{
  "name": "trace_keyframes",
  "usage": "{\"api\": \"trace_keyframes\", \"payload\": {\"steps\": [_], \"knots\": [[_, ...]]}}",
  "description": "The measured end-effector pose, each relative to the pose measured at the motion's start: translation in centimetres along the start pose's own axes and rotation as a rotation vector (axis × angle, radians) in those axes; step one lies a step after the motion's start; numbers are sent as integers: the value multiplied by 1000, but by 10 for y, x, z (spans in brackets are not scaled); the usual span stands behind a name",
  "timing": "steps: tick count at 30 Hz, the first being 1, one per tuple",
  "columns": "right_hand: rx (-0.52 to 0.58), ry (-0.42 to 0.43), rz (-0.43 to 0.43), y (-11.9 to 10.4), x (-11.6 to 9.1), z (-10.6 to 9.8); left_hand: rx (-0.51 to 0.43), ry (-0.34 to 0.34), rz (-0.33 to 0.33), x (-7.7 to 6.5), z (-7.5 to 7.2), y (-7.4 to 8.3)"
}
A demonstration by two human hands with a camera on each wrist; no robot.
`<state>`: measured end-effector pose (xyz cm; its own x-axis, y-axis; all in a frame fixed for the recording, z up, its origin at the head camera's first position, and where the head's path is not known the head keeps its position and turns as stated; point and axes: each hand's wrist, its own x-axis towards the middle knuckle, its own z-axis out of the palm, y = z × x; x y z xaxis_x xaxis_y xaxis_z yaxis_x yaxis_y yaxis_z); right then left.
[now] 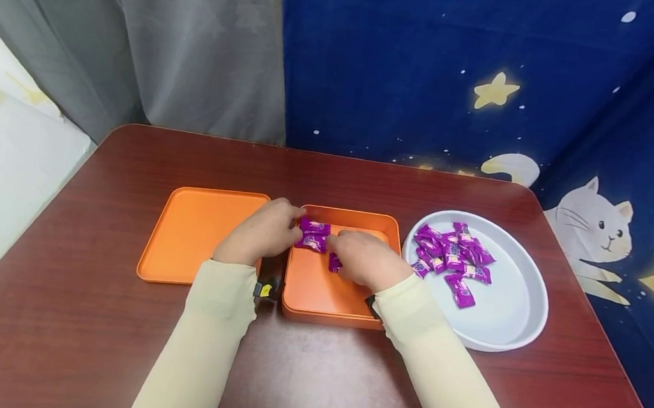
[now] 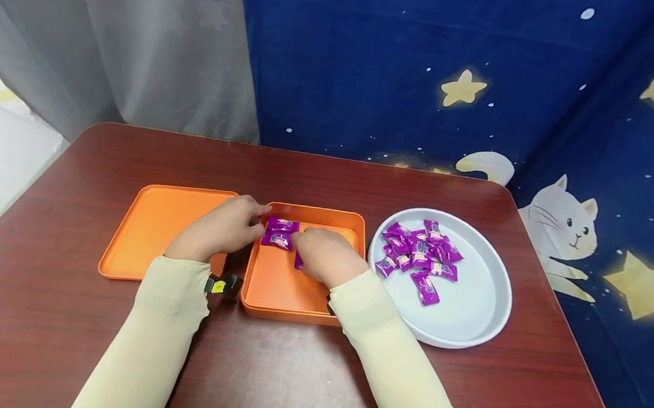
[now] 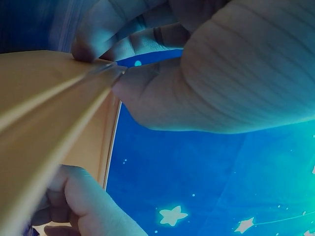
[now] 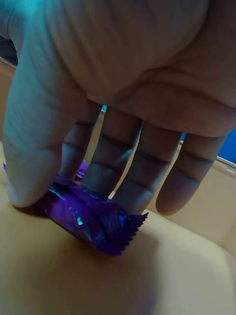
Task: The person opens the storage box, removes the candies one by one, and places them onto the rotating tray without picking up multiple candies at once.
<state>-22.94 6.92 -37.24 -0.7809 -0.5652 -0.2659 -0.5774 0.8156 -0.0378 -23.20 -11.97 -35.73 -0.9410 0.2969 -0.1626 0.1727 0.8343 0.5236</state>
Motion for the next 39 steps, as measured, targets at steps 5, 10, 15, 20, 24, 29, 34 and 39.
{"api": "trace_keyframes", "payload": {"steps": [5, 10, 15, 20, 24, 29, 34, 39], "knots": [[10, -21, 5, -1, -1, -1, 2, 0, -6, 0, 0, 0], [28, -33, 17, 0, -1, -3, -1, -2, -15, 1, 0, 0], [16, -26, 23, 3, 0, -2, 3, -3, 10, 1, -1, 0], [17, -10, 32, 6, 1, -2, 0, 1, 16, 1, -1, 0], [41, -12, 38, 6, 1, -3, 4, -4, 8, 1, -1, -1], [49, -4, 41, 6, 0, -5, 8, -10, 26, 0, -1, -2], [73, 20, 26, 8, 0, -6, 10, -10, 30, 0, -1, -2], [112, 33, 12, 11, 0, -5, 12, -5, 36, 2, -1, -2]]}}
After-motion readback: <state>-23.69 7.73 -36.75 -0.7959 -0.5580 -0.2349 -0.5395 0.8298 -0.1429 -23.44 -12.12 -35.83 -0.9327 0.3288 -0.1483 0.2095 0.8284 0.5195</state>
